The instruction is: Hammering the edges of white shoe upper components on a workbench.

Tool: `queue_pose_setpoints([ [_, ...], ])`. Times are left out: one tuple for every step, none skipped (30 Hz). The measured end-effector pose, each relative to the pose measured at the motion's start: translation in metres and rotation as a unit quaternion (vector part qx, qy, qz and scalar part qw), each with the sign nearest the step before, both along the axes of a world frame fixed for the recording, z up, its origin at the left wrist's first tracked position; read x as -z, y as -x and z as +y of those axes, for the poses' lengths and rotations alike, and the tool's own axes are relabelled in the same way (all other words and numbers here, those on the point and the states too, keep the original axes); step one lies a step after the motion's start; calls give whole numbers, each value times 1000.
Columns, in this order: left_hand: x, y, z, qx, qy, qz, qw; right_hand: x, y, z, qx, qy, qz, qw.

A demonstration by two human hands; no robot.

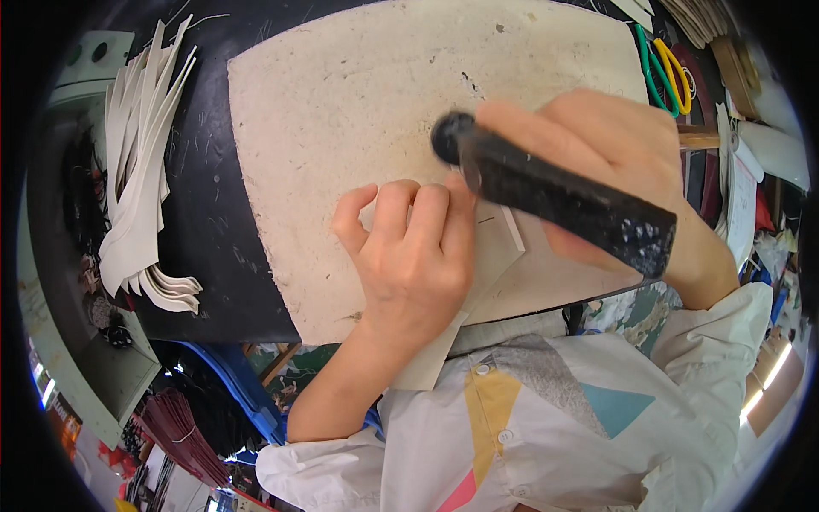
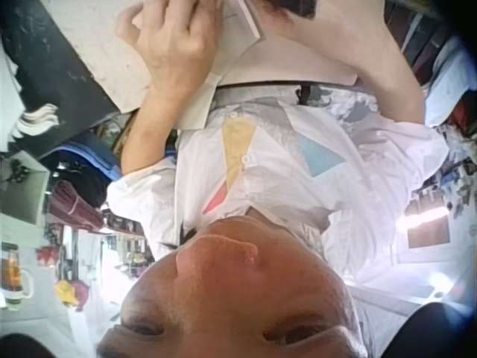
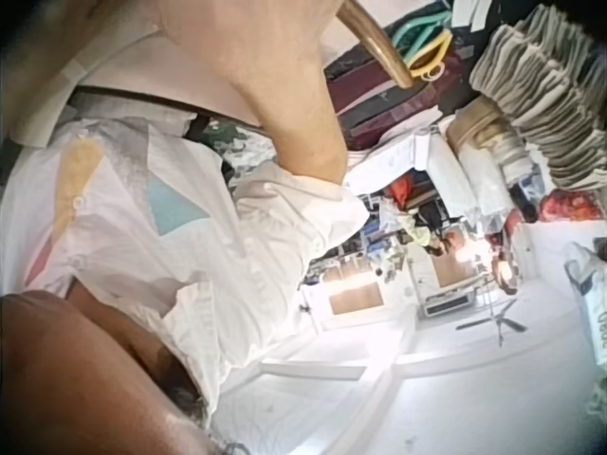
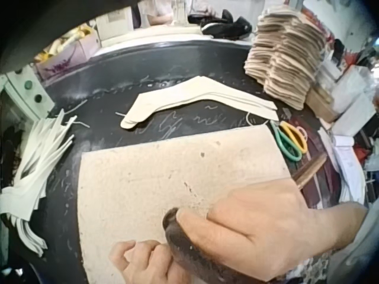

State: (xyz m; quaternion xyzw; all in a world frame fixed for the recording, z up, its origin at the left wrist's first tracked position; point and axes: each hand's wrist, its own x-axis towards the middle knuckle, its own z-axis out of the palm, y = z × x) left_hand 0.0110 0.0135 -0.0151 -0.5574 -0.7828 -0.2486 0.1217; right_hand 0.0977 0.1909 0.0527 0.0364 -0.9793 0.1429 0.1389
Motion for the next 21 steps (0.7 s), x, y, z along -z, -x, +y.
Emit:
queue_pose_setpoints([
  [-5,4,-1,6,8,-7,1000,0,-1,-3,-4,5,-7,1000],
  [-7,8,-2,14,15,-15,1000,3,-2,-2,-6,3,-19,1000],
  [-8,9,-4,15,18,-14,1000,5,-3,-1,-5,-1,-22,1000],
  [-8,10,-6,17,20,-12,1000,6,-3,2,4,15,-36,999],
  [-9,10,-8,15,23,-8,1000,6,-2,2,3,9,-27,1000],
  [-8,7,-9,11,12,-21,1000,7,0,1,3,3,-18,1000],
  [-5,1,-9,8,0,-34,999,7,1,0,2,-3,-9,1000],
  [-2,-4,-8,5,-11,-49,999,7,2,-2,8,-3,2,1000],
  [-2,-6,-7,-3,1,-41,999,6,3,-4,14,-2,14,1000],
  [-3,-5,-7,8,14,-34,999,6,2,-6,15,-2,13,1000],
  [-6,-3,-8,19,29,-27,999,5,0,-8,17,0,13,1000],
  [-9,-2,-9,30,44,-21,998,3,-3,-10,15,3,1,1000],
  [-13,0,-10,23,48,-26,998,3,-6,-11,13,5,-10,1000],
  [-17,2,-12,16,50,-30,998,4,-6,-9,12,5,-11,1000],
  [-16,1,-13,15,44,-32,998,6,-6,-6,11,5,-11,1000],
  [-15,-1,-15,12,37,-33,999,8,-6,-4,10,6,-11,1000],
  [-6,-7,-17,13,19,-32,999,9,-5,-4,7,7,-4,1000],
  [-2,-11,-18,15,1,-31,999,8,-5,-7,13,8,4,1000],
  [-3,-14,-19,17,22,-10,1000,5,-6,-10,19,10,11,1000],
  [-6,-14,-19,23,41,-6,999,5,-8,-12,23,18,8,1000],
  [-11,-13,-18,29,61,-2,998,6,-10,-14,28,26,7,999],
])
